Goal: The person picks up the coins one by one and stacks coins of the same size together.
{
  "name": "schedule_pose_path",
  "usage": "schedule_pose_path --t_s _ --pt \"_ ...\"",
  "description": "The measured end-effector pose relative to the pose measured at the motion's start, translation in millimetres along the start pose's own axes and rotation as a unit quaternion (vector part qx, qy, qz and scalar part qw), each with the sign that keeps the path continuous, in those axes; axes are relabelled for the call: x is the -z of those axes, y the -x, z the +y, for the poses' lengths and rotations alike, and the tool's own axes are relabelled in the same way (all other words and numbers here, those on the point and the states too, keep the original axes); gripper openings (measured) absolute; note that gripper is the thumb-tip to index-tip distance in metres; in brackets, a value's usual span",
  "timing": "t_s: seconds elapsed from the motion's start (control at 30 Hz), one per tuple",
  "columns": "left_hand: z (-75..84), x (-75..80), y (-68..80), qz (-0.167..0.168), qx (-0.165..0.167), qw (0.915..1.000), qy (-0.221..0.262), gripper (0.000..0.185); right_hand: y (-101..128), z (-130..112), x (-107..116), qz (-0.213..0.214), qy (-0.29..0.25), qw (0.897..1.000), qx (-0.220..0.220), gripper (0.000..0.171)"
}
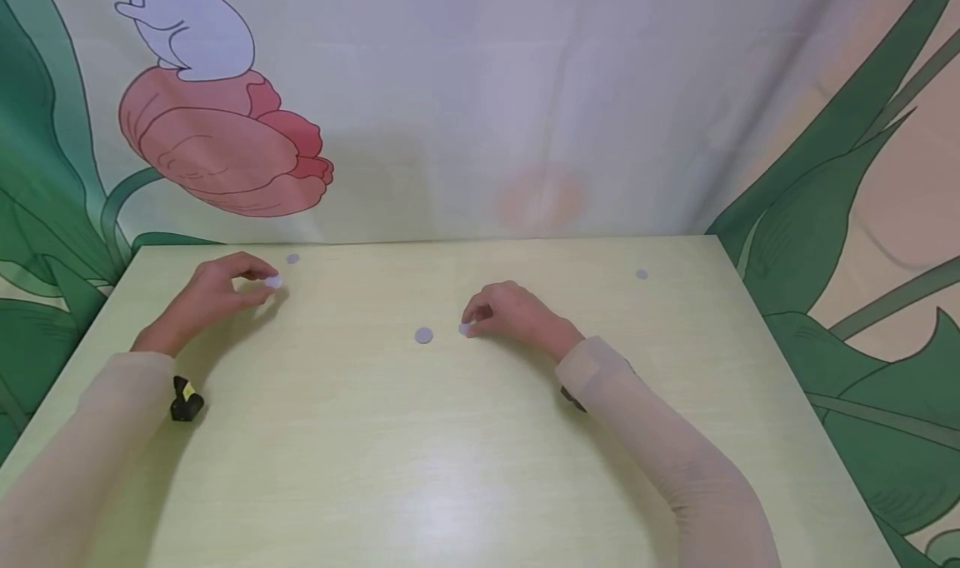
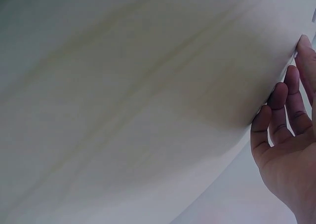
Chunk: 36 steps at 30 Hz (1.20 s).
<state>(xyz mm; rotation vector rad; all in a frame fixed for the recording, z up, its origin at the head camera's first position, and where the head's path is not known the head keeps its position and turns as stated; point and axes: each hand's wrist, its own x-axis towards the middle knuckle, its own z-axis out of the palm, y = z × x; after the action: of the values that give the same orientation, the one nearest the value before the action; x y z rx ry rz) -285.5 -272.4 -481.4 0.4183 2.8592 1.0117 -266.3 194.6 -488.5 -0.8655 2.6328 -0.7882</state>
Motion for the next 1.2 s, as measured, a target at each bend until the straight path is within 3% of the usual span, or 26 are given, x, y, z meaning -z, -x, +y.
schedule_pose_path --t_s 0.5,0.83,1.2 --pt "9.2 -1.9 -2.1 -0.010 -0.004 0.9999 -0.010 0.030 -1 1 -1 0.000 0.005 1.000 -0.001 0.014" --pt "21.8 -2.7 -3.8 -0.028 -0.042 0.9986 -0.017 0.029 0 2 0 0.001 -0.004 1.000 -0.005 0.014" --pt "28.8 -6.5 -6.4 -0.041 -0.059 0.9971 -0.023 0.026 -2 6 -2 -0.001 -0.008 1.000 -0.001 0.014"
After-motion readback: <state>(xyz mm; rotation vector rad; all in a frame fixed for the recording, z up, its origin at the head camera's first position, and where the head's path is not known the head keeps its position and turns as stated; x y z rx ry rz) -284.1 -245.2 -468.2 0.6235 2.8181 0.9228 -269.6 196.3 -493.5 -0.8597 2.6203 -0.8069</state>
